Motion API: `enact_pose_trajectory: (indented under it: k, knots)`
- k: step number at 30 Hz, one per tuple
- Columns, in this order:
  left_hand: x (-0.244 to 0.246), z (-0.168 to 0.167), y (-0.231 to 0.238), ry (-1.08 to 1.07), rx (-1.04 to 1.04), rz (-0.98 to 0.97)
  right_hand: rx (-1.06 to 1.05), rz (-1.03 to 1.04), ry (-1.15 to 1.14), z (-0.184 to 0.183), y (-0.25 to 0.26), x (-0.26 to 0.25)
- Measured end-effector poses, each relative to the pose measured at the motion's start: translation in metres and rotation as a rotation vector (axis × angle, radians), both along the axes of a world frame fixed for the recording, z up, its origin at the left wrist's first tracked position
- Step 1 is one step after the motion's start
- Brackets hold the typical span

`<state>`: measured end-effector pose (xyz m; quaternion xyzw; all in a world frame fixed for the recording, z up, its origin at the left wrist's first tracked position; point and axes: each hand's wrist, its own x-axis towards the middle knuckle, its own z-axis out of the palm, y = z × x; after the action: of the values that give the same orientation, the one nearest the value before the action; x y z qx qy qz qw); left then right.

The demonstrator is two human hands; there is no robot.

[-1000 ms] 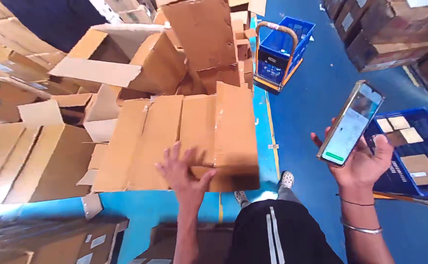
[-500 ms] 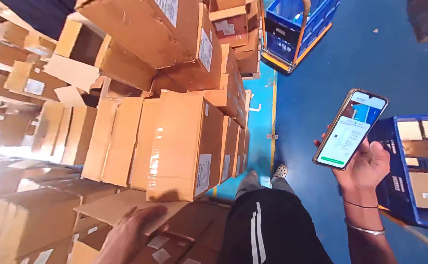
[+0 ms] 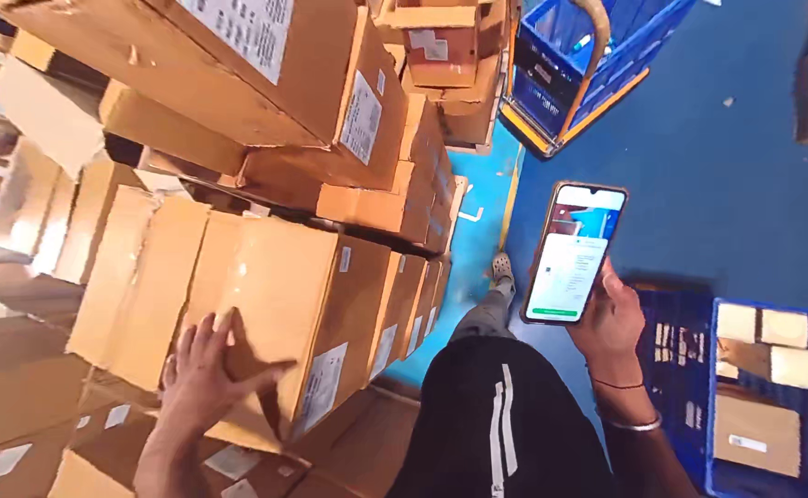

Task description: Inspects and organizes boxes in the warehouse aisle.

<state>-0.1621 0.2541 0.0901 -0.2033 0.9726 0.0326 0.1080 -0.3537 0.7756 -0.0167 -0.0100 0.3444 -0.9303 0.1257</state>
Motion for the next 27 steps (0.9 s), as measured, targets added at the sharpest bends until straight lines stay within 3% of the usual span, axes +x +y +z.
enact_pose_trajectory:
  k: [5,10,15,20,23,27]
  knots:
    - [-0.055,-0.024,0.018,0.204,0.042,0.268,0.063,0.170,-0.055,0.000,-0.003,-0.094]
    - [-0.112,-0.032,0.062,0.270,-0.073,0.557,0.221,0.315,0.042,0.013,-0.002,-0.186]
    - [-0.183,-0.086,0.099,0.459,-0.329,0.748,0.218,0.382,0.052,0.013,-0.018,-0.269]
    - [-0.232,-0.082,0.115,0.607,-0.287,1.021,0.077,0.497,-0.031,0.005,-0.030,-0.360]
    - [-0.294,-0.076,0.137,0.768,-0.257,1.039,0.064,0.559,-0.014,-0.001,-0.027,-0.430]
    - [-0.377,-0.064,0.161,1.024,-0.252,0.849,0.144,0.619,-0.003,-0.004,-0.012,-0.527]
